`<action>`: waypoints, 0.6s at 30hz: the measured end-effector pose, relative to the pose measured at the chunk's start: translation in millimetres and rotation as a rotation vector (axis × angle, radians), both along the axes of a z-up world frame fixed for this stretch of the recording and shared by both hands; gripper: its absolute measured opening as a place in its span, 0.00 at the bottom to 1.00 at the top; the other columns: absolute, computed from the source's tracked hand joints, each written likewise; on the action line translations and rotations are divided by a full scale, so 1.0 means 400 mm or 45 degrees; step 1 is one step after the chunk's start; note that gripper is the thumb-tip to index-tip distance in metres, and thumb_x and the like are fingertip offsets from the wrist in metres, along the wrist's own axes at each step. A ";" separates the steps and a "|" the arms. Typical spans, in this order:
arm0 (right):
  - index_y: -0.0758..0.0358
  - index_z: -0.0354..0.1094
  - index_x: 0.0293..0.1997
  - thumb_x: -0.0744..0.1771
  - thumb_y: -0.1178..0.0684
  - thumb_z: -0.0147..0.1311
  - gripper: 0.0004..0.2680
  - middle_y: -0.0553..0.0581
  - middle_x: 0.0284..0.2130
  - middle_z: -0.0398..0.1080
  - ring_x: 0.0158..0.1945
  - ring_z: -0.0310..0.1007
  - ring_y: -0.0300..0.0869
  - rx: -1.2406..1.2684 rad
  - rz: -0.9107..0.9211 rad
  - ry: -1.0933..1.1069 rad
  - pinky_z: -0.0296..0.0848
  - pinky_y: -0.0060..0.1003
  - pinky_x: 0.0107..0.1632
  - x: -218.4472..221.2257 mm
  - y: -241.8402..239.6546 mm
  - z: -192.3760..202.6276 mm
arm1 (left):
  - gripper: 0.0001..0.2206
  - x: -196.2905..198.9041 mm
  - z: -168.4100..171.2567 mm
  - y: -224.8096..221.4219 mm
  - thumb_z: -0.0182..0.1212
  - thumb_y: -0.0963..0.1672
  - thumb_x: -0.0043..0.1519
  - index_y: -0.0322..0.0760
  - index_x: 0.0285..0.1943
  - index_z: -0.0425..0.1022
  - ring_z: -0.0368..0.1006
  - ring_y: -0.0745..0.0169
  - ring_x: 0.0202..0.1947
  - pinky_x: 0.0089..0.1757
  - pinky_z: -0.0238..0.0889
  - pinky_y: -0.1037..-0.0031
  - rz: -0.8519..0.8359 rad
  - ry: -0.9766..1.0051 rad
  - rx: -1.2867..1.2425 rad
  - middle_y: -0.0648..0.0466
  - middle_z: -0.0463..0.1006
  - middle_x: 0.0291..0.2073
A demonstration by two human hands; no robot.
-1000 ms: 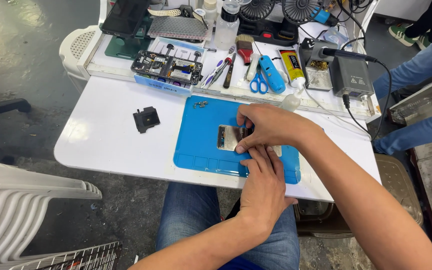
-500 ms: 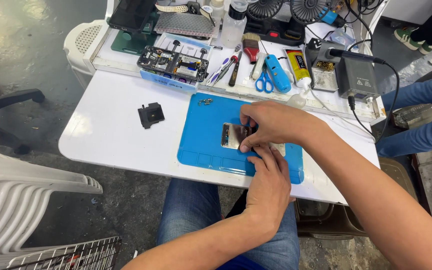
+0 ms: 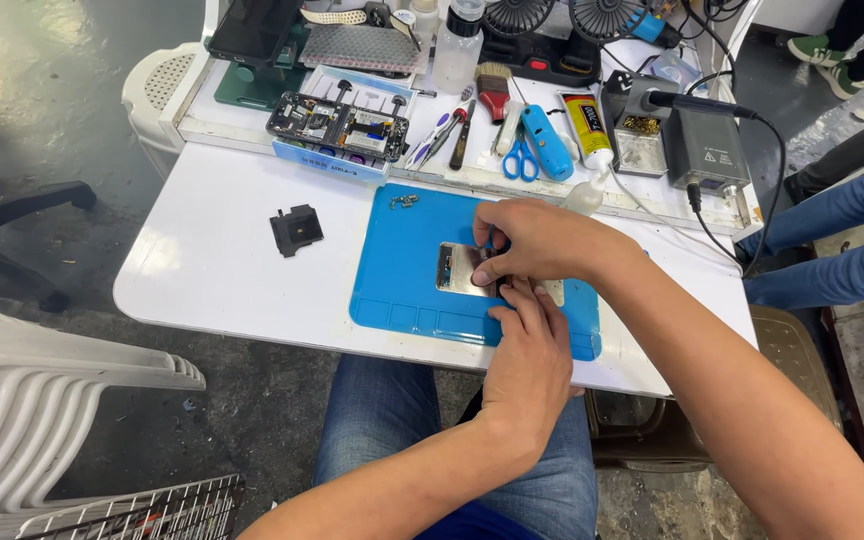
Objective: Disassembling and reassembling internal components of a mobile phone using a screwdriver and manual manipulation.
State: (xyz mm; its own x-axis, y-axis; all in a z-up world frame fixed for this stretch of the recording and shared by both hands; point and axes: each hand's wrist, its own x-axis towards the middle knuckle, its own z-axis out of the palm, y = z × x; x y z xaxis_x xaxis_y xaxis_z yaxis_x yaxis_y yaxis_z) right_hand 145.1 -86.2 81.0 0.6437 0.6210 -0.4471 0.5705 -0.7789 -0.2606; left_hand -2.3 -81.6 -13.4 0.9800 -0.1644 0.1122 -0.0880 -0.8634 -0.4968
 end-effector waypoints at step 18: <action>0.49 0.72 0.49 0.63 0.40 0.65 0.14 0.47 0.41 0.72 0.41 0.70 0.40 0.113 -0.023 0.075 0.68 0.39 0.42 0.016 -0.024 -0.007 | 0.53 -0.015 -0.046 0.062 0.55 0.71 0.49 0.30 0.71 0.64 0.63 0.40 0.65 0.61 0.59 0.43 -0.128 -0.382 -0.373 0.32 0.67 0.67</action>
